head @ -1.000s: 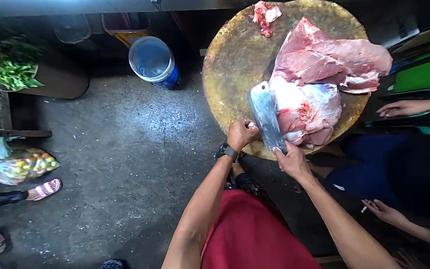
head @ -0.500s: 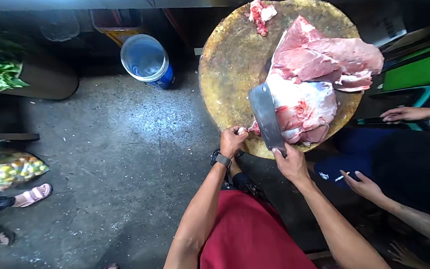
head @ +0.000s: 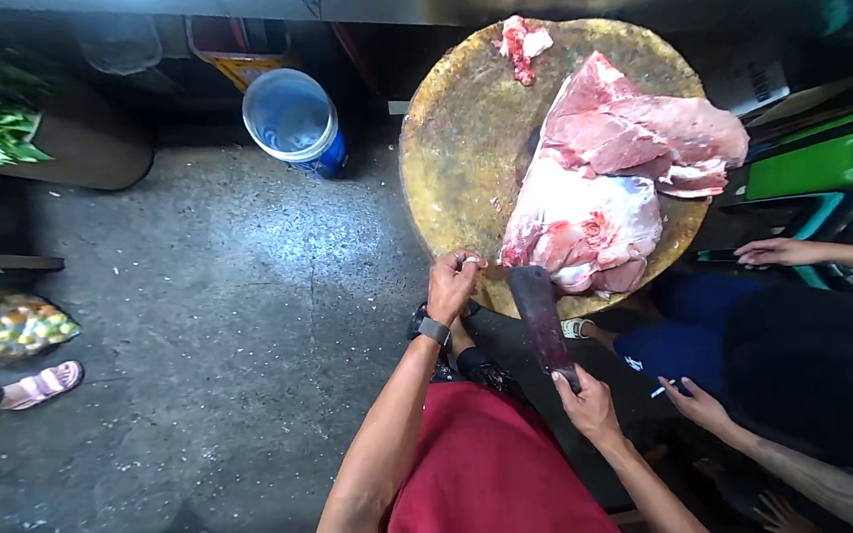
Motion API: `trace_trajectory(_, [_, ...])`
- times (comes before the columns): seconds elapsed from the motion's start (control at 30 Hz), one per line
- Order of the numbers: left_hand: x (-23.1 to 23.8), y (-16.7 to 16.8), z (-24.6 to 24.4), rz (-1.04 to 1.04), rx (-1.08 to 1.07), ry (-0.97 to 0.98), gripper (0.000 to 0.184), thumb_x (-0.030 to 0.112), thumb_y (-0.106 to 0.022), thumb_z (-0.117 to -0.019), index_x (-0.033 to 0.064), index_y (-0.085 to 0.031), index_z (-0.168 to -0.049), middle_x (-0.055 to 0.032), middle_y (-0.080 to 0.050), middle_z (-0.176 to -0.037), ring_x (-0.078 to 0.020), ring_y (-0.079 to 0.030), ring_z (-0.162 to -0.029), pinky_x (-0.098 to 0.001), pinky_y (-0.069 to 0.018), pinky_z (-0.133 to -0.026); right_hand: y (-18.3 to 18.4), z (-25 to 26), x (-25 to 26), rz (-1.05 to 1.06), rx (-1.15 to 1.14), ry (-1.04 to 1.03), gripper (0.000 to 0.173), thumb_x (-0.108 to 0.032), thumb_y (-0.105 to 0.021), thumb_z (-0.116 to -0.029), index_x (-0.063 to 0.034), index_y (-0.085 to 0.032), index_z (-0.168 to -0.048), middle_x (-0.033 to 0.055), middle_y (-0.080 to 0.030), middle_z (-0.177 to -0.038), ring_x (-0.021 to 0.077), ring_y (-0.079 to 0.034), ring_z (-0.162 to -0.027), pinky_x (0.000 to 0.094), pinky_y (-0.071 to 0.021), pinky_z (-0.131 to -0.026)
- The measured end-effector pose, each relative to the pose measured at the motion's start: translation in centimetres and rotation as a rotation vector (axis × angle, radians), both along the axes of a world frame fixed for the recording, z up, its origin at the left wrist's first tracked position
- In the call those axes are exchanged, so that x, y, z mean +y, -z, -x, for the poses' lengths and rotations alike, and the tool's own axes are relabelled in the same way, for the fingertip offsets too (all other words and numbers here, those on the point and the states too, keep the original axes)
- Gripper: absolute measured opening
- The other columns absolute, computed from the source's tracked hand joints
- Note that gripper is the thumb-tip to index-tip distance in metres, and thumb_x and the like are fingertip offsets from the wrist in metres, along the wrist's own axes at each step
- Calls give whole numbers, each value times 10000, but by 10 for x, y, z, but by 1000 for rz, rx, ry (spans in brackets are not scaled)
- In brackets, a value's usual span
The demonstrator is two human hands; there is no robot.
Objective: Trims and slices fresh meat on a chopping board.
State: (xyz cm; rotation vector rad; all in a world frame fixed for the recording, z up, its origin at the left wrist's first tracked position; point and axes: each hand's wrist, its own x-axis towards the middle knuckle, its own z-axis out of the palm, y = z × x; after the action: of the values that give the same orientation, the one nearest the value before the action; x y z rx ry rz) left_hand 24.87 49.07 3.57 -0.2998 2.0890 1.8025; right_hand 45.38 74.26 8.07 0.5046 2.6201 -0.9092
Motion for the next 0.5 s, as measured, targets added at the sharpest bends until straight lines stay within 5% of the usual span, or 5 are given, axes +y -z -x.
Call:
trace_trajectory(0.13, [34,5,6,271,75,137,329,384,-560,-1002,107,-737,-1005,-67,-718,-928,-204,-693,-825,-482,-581,-766,-3,33,6,44,186,120,344,-310,-604,-988,8,-713,-1063,66,-681,-706,121,-645,-553,357,-580,-547])
trace_trajectory(0.23, [58,6,11,427,-11,227,386,412,-686,-913,109,-702,-1151,-112,-715,-1023,-269,-702,-933,-543,-581,-839,-2,80,2,73,262,126,321,-290,-596,-998,8,-702,-1057,58,-674,-714,116,-644,-563,348,-583,-555])
trace_trajectory(0.5, [58,4,10,487,-25,212,212,268,-682,-932,129,-754,-1076,-80,-735,-866,-243,-709,-795,-524,-578,-754,9,161,-32,75,315,15,252,-272,-614,-982,-48,-724,-1015,94,-690,-752,225,-683,-678,479,-571,-633])
